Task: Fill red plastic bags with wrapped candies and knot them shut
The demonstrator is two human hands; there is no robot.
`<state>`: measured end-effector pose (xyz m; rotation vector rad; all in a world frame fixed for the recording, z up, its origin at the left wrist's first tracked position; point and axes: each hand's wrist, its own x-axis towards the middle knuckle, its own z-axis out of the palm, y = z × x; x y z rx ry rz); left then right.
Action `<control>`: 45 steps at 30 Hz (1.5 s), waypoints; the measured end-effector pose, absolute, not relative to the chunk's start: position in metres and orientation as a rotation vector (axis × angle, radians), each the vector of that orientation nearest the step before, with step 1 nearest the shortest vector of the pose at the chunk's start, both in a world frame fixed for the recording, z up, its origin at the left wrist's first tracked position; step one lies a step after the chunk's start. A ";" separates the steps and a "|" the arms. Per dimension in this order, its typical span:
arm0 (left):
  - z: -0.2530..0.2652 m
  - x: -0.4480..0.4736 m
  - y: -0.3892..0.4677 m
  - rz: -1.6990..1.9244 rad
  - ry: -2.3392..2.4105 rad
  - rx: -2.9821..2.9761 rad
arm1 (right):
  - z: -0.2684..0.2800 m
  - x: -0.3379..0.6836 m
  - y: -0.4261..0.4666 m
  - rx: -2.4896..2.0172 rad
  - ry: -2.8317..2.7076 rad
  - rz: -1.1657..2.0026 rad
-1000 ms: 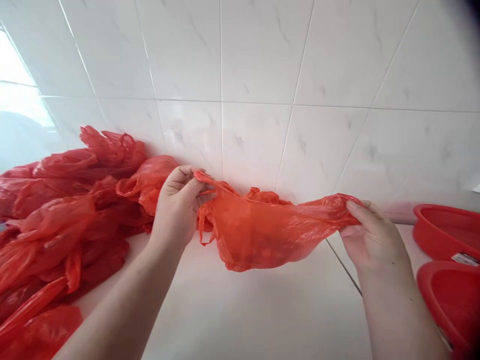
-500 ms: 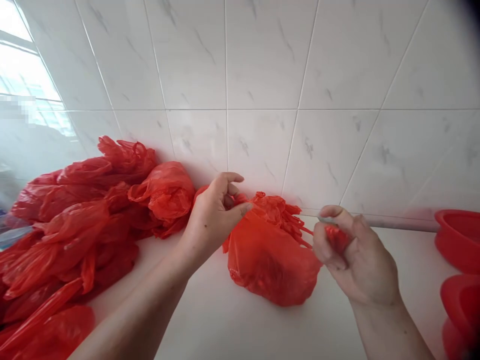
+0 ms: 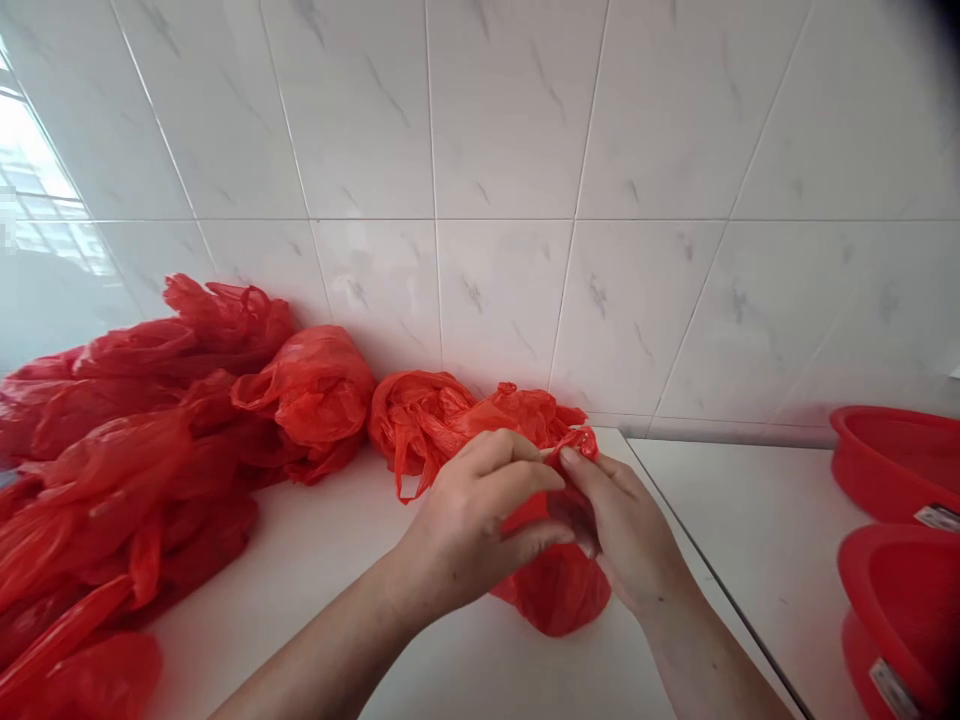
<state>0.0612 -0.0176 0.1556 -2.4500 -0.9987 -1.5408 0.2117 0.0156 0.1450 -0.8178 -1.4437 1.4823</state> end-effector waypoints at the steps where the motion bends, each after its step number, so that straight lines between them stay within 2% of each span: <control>1: 0.152 0.061 -0.016 -1.462 -1.029 -2.461 | 0.144 0.212 0.016 -0.818 -1.433 1.482; 6: 0.144 0.056 -0.010 -1.316 -1.274 -2.472 | 0.143 0.220 0.024 -0.846 -1.664 1.443; 13: 0.136 0.049 -0.006 -1.764 -1.821 -2.447 | 0.135 0.243 0.047 -0.644 -1.840 1.538; 20: 0.132 0.056 -0.004 -1.963 -2.056 -2.489 | 0.130 0.232 0.046 -1.035 -1.952 1.087; 24: 0.133 0.060 -0.007 -1.861 -2.119 -2.491 | 0.126 0.224 0.047 -1.191 -1.930 0.899; 29: 0.130 0.061 -0.008 -1.703 -2.150 -2.465 | 0.127 0.226 0.048 -1.002 -1.842 1.127; 33: 0.124 0.055 -0.010 -1.611 -1.963 -2.477 | 0.127 0.228 0.052 -0.869 -1.671 1.283; 35: 0.121 0.051 -0.015 -1.566 -1.872 -2.474 | 0.122 0.228 0.059 -0.944 -1.587 1.194; 40: 0.109 0.033 -0.040 -1.372 -1.917 -2.580 | 0.088 0.235 0.092 -1.255 -1.537 0.691; 45: 0.097 0.012 -0.065 -1.347 -2.144 -2.675 | 0.055 0.251 0.118 -1.309 -1.605 0.697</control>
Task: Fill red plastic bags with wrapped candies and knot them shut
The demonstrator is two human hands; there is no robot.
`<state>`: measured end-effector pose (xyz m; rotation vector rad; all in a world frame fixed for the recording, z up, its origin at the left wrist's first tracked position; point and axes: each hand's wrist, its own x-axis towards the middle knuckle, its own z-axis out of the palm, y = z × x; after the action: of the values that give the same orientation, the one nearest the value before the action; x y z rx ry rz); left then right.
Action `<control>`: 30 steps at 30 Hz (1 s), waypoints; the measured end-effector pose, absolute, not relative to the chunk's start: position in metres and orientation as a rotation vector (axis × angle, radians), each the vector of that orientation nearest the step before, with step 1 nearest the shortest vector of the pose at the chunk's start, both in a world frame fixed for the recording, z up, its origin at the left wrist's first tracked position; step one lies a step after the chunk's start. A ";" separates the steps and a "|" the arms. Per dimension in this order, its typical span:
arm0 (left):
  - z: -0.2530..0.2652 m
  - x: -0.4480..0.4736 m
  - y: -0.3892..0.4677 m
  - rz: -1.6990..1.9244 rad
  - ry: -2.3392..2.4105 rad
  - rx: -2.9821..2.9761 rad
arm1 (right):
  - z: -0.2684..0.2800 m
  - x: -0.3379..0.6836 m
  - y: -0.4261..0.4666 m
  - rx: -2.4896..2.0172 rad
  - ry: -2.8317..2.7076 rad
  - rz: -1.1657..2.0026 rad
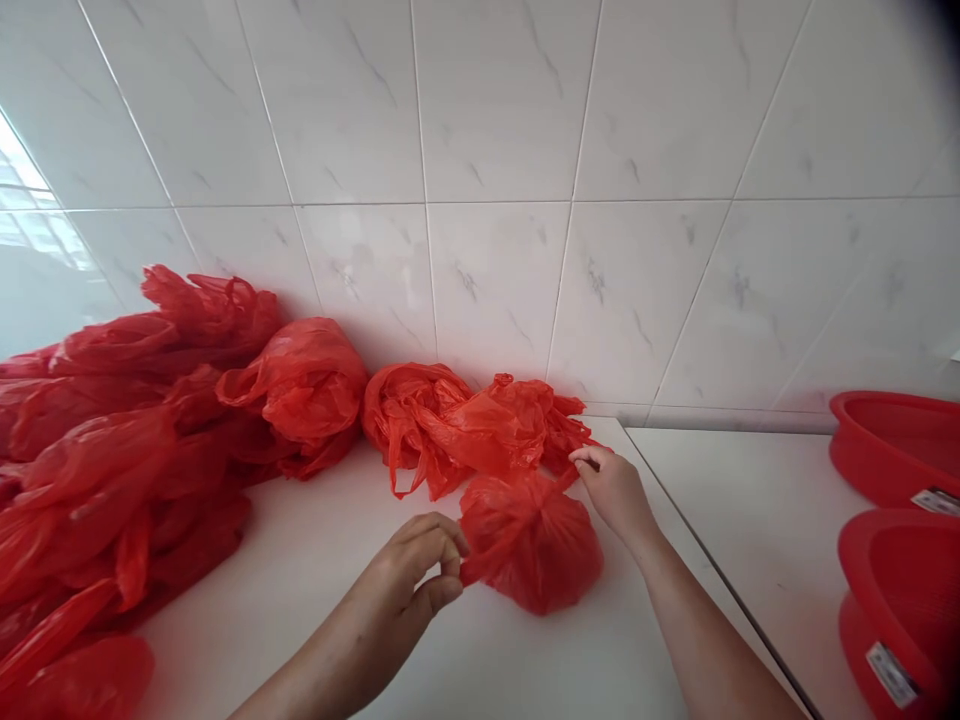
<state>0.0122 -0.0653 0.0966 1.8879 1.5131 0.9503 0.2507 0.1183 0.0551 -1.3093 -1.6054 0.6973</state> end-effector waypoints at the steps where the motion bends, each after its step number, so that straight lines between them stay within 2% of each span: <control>1: 0.095 0.008 -0.068 0.946 1.493 1.854 | 0.054 0.253 0.120 -1.270 -1.587 0.771; 5: 0.094 -0.002 -0.065 1.052 1.400 1.855 | 0.072 0.260 0.117 -0.810 -1.123 1.387; 8: 0.095 0.004 -0.054 1.124 1.451 1.883 | 0.092 0.262 0.109 -0.541 -0.832 1.606; 18: 0.073 0.063 -0.023 0.885 1.636 2.218 | 0.119 0.258 0.084 -0.324 -0.642 1.829; 24: 0.047 0.067 -0.013 0.799 1.689 2.340 | 0.121 0.258 0.083 -0.318 -0.758 1.769; 30: 0.053 0.057 -0.020 0.726 1.699 2.324 | 0.119 0.259 0.084 -0.359 -0.846 1.717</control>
<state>0.0574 -0.0196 0.0533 2.3245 1.6988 0.7264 0.2587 0.0838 0.1187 -0.3591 -0.8464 1.7171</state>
